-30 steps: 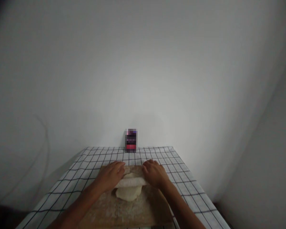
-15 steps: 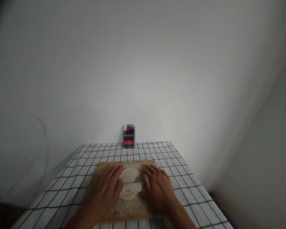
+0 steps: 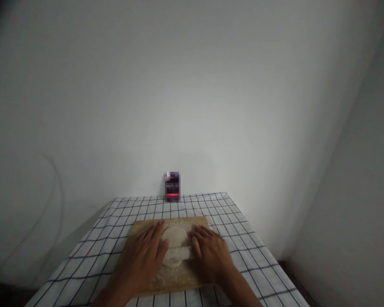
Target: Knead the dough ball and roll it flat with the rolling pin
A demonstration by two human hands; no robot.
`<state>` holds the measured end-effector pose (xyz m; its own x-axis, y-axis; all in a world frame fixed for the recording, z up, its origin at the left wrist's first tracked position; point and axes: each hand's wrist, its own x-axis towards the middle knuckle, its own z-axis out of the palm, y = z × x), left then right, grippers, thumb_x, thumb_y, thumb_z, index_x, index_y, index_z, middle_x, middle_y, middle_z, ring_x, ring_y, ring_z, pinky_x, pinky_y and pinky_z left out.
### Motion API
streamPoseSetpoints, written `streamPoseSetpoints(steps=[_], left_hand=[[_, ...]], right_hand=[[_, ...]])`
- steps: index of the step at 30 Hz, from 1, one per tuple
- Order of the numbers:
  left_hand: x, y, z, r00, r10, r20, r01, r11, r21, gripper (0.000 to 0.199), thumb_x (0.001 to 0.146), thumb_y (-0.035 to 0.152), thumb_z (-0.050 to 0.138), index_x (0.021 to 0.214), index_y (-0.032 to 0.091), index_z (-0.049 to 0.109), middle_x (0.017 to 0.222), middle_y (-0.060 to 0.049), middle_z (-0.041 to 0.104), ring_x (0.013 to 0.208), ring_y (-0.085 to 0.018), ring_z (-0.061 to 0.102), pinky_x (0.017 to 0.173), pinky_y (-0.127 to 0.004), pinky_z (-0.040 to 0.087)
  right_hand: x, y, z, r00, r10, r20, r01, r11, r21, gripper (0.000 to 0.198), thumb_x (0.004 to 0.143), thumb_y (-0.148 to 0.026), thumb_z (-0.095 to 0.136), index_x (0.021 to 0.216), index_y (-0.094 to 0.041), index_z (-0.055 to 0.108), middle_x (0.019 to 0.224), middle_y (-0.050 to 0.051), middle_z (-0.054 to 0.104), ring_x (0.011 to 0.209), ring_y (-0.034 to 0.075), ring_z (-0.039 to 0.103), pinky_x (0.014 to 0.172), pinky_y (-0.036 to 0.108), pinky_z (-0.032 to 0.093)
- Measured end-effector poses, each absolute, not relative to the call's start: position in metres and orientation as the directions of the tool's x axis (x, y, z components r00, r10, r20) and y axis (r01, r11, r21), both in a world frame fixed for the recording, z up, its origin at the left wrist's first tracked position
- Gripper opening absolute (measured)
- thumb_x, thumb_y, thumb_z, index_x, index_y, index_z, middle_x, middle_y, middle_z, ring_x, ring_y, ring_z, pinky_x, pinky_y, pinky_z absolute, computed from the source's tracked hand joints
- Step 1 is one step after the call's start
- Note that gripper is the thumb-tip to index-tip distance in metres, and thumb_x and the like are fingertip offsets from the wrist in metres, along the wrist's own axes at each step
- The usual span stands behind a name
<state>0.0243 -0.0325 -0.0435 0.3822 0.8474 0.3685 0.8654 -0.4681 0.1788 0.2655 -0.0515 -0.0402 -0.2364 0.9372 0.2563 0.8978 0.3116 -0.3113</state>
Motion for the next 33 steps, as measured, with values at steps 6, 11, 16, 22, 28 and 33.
streamPoseSetpoints(steps=[6,11,16,22,28,33], left_hand=[[0.023,-0.002,-0.034,0.392,0.871,0.295,0.882,-0.447,0.149,0.050,0.107,0.038,0.038,0.148,0.016,0.054,0.151,-0.020,0.059,0.139,-0.035,0.056,0.116,-0.057,0.044],[0.020,0.023,-0.033,0.492,0.852,0.178,0.862,-0.505,0.037,0.042,0.105,0.024,0.038,0.138,0.020,0.063,0.159,-0.017,0.050,0.146,-0.040,0.047,0.115,-0.064,0.041],[0.023,0.046,-0.025,0.410,0.891,0.195,0.884,-0.441,0.153,0.037,0.102,0.026,0.046,0.134,0.025,0.066,0.152,-0.015,0.058,0.142,-0.037,0.051,0.112,-0.057,0.044],[0.027,0.065,-0.018,0.275,0.932,0.236,0.924,-0.324,0.204,0.041,0.105,0.044,0.038,0.126,0.024,0.067,0.132,-0.015,0.070,0.128,-0.033,0.062,0.105,-0.047,0.047],[0.029,0.065,-0.017,0.255,0.935,0.248,0.933,-0.305,0.191,0.044,0.107,0.044,0.032,0.119,0.021,0.068,0.118,-0.015,0.074,0.118,-0.030,0.066,0.101,-0.043,0.047],[0.031,0.055,-0.015,0.332,0.917,0.223,0.916,-0.369,0.155,0.038,0.106,0.035,0.035,0.117,0.022,0.069,0.119,-0.014,0.074,0.115,-0.030,0.067,0.099,-0.044,0.048]], right_hand=[[0.264,-0.022,-0.020,-0.279,0.945,0.174,0.908,0.318,-0.273,0.047,0.106,-0.031,0.032,0.125,-0.021,0.074,0.142,0.010,0.068,0.131,0.025,0.062,0.111,0.039,0.045],[0.263,0.006,-0.014,-0.292,0.951,0.104,0.909,0.310,-0.279,0.048,0.106,-0.035,0.031,0.129,-0.021,0.071,0.141,0.010,0.069,0.130,0.026,0.063,0.104,0.037,0.047],[0.260,0.039,-0.018,-0.145,0.985,0.094,0.938,0.167,-0.303,0.041,0.104,-0.037,0.038,0.116,-0.021,0.074,0.119,0.012,0.077,0.111,0.026,0.071,0.090,0.035,0.047],[0.258,0.069,-0.025,-0.084,0.992,0.095,0.949,0.109,-0.295,0.036,0.102,-0.035,0.043,0.107,-0.020,0.075,0.109,0.013,0.079,0.103,0.026,0.073,0.083,0.033,0.046],[0.258,0.070,-0.030,-0.081,0.991,0.109,0.953,0.109,-0.283,0.039,0.103,-0.038,0.041,0.108,-0.019,0.075,0.111,0.014,0.078,0.107,0.026,0.072,0.085,0.034,0.046],[0.255,0.059,-0.025,-0.067,0.993,0.101,0.955,0.093,-0.283,0.043,0.103,-0.043,0.039,0.112,-0.021,0.074,0.118,0.014,0.077,0.111,0.029,0.071,0.090,0.039,0.048]])
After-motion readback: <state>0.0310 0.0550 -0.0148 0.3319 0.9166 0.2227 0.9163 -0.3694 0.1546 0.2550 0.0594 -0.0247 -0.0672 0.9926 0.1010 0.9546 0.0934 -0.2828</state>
